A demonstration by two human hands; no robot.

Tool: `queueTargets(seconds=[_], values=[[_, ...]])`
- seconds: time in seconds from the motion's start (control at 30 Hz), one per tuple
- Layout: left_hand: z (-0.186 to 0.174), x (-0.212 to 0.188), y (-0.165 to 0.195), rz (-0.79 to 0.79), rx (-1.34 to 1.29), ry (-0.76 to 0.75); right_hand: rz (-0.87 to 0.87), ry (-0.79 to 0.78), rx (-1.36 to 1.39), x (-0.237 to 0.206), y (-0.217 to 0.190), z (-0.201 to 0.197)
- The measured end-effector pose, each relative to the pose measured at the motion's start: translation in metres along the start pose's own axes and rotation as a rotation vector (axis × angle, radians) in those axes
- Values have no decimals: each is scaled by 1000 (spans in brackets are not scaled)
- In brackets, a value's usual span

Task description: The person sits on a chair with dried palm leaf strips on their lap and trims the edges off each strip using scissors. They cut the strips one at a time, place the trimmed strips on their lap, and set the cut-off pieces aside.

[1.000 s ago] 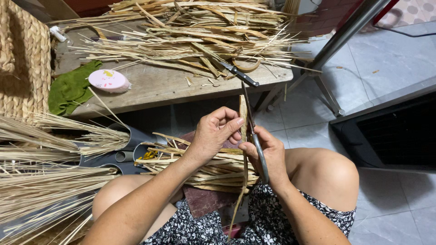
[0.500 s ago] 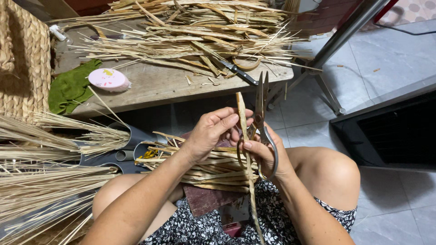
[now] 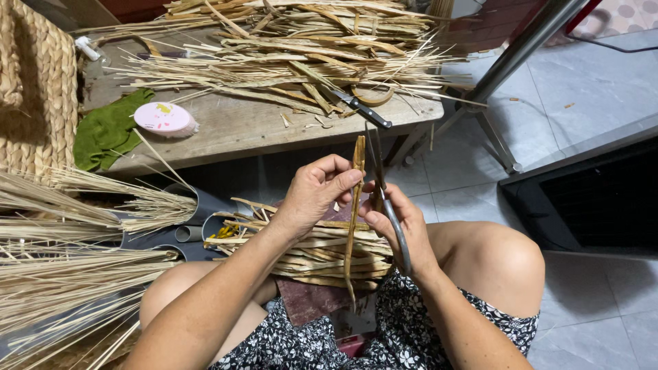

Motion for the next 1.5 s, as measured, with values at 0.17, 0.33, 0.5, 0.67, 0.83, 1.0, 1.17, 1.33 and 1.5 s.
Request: queueTargets(seconds=[0.17,0.33,0.5,0.67,0.83,1.0,1.17,1.33,1.5], values=[[0,2,-4,6,9,-18,35,21,-112,-1,0,3],[1,1,-4,6,23,-28,27,29,-120,0,-3,4],[2,0,-2,9,24,-29,41,29,-117,-1,-2,4],[2,0,-3,-14,32,-27,88,72,-98,-1,2,4],[2,0,-5,-24,39,-23,62,48,53,-2,2,8],[3,-2,-5,-21,14,-50,131,53,72,-5,3,8],[5,-4,-3,-7,22,-83,114,75,195,-3,1,9],[12,-8,16,-47,-81,-59,61,104,144,1,-5,-2],[25,-33,86,305,349,7,-11,221,152,4,-12,-30]])
Point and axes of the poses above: each hand's wrist, its own x-axis towards the middle knuckle, its own z-axis out of the palm, y = z × x, the point moved 6 cm from there along x, towards the middle knuckle, and after that the axes turned 10 degrees about -x, right-handed, at the moved point
